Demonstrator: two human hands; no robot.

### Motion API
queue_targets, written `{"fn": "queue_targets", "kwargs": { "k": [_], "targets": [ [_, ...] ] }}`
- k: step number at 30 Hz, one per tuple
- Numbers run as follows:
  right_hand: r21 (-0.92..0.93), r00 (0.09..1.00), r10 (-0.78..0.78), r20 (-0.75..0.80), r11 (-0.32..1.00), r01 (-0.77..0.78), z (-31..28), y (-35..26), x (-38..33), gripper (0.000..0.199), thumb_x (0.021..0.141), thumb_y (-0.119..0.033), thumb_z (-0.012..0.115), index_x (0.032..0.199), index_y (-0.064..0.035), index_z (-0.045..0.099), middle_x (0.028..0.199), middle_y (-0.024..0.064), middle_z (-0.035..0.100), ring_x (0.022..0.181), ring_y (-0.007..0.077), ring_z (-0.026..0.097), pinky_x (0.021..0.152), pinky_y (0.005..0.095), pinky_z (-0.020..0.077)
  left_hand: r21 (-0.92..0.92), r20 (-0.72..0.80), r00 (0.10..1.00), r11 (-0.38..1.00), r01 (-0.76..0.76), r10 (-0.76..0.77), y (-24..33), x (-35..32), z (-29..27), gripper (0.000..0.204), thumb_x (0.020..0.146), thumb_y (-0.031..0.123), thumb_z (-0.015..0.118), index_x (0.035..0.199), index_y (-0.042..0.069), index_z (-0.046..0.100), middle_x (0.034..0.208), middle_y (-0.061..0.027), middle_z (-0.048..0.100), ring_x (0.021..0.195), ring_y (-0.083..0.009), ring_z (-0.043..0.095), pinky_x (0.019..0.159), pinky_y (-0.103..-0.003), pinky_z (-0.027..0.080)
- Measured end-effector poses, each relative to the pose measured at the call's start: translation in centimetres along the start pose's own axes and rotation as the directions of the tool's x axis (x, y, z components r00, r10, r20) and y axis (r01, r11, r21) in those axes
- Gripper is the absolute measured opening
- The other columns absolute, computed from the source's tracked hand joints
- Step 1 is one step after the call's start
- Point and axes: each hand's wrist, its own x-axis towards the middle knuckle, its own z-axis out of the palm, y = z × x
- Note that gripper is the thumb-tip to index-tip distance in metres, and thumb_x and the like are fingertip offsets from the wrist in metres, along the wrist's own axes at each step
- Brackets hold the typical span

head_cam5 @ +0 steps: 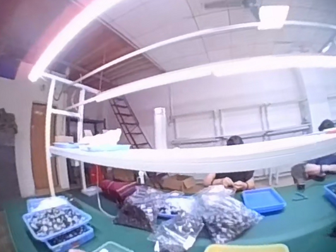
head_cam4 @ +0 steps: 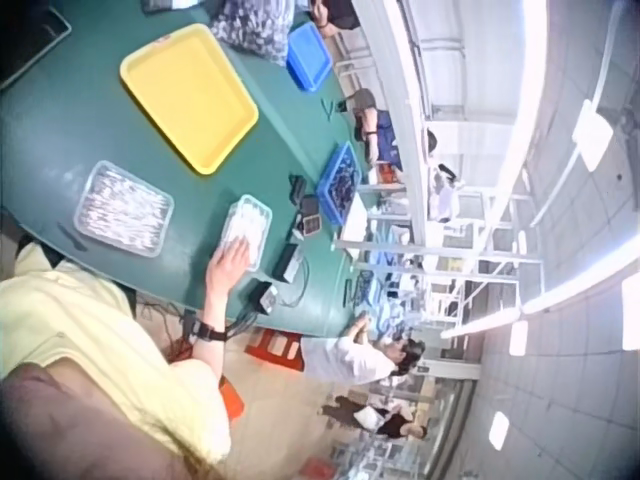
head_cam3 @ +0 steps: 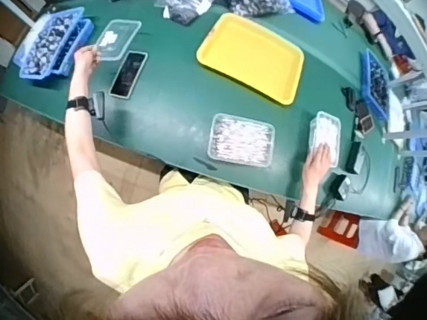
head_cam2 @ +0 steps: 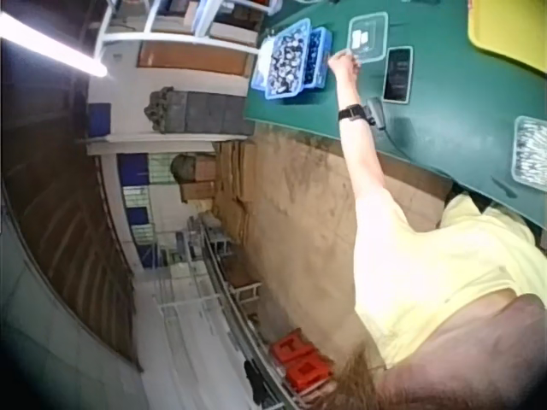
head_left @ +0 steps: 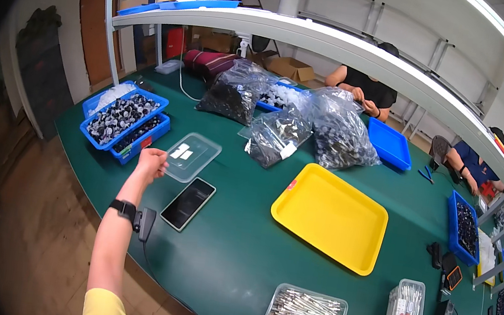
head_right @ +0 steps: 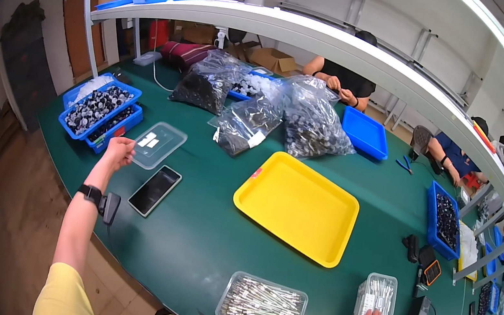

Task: Assembling plastic caps onto LED indicators or similar electronic components at a manufacturing workbench.

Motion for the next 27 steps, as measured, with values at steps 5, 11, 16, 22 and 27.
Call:
{"fn": "queue_targets", "kwargs": {
  "k": [5, 11, 16, 22, 27],
  "targets": [
    [-0.005, 0.999, 0.038, -0.035, 0.999, -0.038, -0.3, -0.8, -0.1, 0.045, 0.078, -0.008, 0.054, 0.12, 0.0041, 0.043, 0.125, 0.0235, 0.042, 0.117, 0.0404, 0.038, 0.097, 0.0478, 0.0285, 0.323, -0.051, 0.998, 0.946, -0.029, 0.048, -2.0, 7.8, -1.5, 0.021, 0.083, 0.014, 0.057, 0.099, 0.001, 0.059, 0.073, -0.0105, 0.058, 0.055, -0.0187, 0.056, 0.046, -0.032, 0.048],
    [-0.075, 0.994, 0.055, -0.096, 0.995, -0.062, -1.7, -2.3, 1.8, 0.046, 0.069, -0.01, 0.066, 0.111, 0.0019, 0.049, 0.119, 0.0225, 0.047, 0.108, 0.04, 0.045, 0.091, 0.0454, 0.0366, 0.874, 0.294, 0.727, 0.132, -0.467, 0.621, -3.7, 7.6, 2.2, 0.046, 0.084, 0.025, 0.055, 0.124, 0.006, 0.043, 0.123, -0.0245, 0.04, 0.11, -0.0417, 0.041, 0.092, -0.047, 0.037],
    [-0.054, 0.989, 0.119, -0.092, 0.991, -0.125, -1.7, -3.3, 3.2, 0.041, 0.075, -0.016, 0.064, 0.111, -0.0003, 0.051, 0.118, 0.0183, 0.049, 0.109, 0.0346, 0.046, 0.09, 0.0415, 0.0381, 0.833, 0.493, 0.796, 0.073, -0.548, 0.351, -5.7, 9.5, 3.0, 0.045, 0.088, 0.03, 0.047, 0.126, 0.008, 0.039, 0.127, -0.0162, 0.04, 0.115, -0.0382, 0.038, 0.092, -0.047, 0.036],
    [-0.046, 0.992, 0.113, -0.056, 0.992, -0.115, -1.0, -0.8, 4.3, 0.034, 0.083, -0.019, 0.056, 0.113, -0.0031, 0.051, 0.12, 0.0163, 0.049, 0.113, 0.032, 0.045, 0.092, 0.0411, 0.0368, 0.917, 0.391, 0.866, -0.048, -0.396, 0.312, -2.9, 10.2, 6.5, 0.055, 0.086, 0.029, 0.051, 0.136, 0.018, 0.028, 0.145, -0.0075, 0.018, 0.132, -0.0348, 0.017, 0.097, -0.058, 0.025],
    [-0.137, 0.987, 0.158, 0.04, 0.979, -0.152, -1.1, 1.1, 5.8, 0.04, 0.085, -0.023, 0.053, 0.12, -0.0049, 0.046, 0.127, 0.0169, 0.043, 0.117, 0.0335, 0.041, 0.095, 0.0441, 0.0329, 0.479, 0.685, 0.428, 0.079, -0.874, 0.59, -0.3, -1.4, 7.5, 0.057, 0.079, 0.014, 0.055, 0.132, 0.008, 0.034, 0.143, -0.0152, 0.019, 0.132, -0.0373, 0.017, 0.102, -0.053, 0.019]
  ]
}}
